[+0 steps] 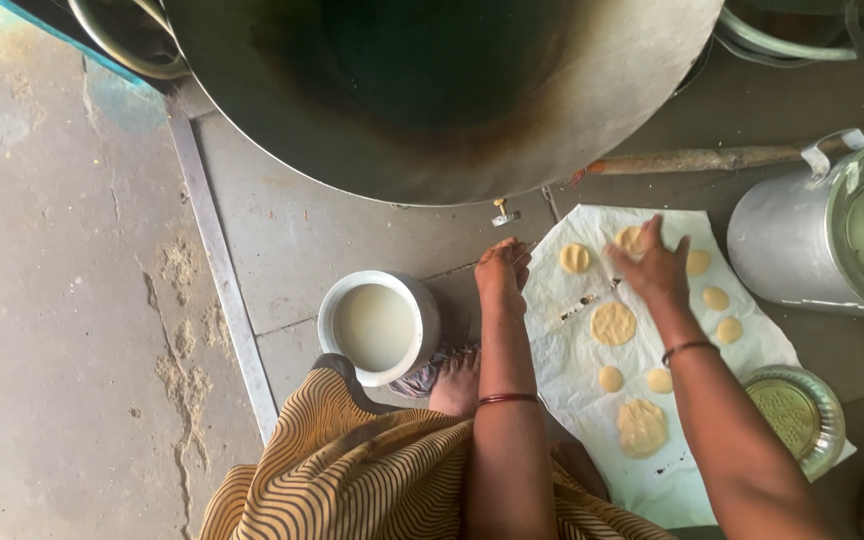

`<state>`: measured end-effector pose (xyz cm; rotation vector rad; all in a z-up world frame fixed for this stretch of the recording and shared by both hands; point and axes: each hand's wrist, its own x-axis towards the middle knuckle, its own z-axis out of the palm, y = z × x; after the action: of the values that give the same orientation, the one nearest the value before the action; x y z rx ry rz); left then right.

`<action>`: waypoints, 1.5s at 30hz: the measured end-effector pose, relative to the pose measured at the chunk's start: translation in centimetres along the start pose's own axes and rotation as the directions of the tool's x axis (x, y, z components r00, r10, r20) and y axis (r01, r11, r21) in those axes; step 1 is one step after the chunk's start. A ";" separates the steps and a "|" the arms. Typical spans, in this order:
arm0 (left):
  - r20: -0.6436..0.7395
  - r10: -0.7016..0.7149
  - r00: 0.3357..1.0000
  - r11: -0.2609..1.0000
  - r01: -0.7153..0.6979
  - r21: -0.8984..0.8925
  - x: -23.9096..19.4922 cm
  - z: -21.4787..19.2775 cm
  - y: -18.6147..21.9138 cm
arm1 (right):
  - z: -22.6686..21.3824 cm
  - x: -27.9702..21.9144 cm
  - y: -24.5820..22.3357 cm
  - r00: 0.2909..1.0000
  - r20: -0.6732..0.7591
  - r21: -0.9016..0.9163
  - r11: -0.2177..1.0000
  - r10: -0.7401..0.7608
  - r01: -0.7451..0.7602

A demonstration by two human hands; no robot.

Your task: The person flattens small dough balls by hand and places them into a large wok of hot oil to fry. They use a slotted spoon to turn the pieces and remove them when cooked, placing them into a nearby bowl.

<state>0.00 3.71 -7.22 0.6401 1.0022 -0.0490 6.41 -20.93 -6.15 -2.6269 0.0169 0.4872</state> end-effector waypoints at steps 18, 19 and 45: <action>0.002 0.018 1.000 0.999 -0.018 -0.041 -0.3 0.5 1.0 | 2.0 -2.0 0.3 0.976 0.183 -0.351 0.919 -0.122 0.181; 0.000 0.025 1.000 0.998 -0.025 -0.056 -0.2 0.4 1.0 | 1.9 -1.8 -0.1 0.971 0.121 -0.338 0.911 -0.206 0.236; -0.020 0.044 0.999 0.998 -0.045 -0.046 -0.1 0.3 0.8 | 0.4 1.4 2.1 0.967 0.073 -0.203 0.945 -0.246 0.255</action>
<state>0.48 4.19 -6.66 0.6210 1.0045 0.0200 7.39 -22.48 -7.90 -2.7685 -0.4007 0.4826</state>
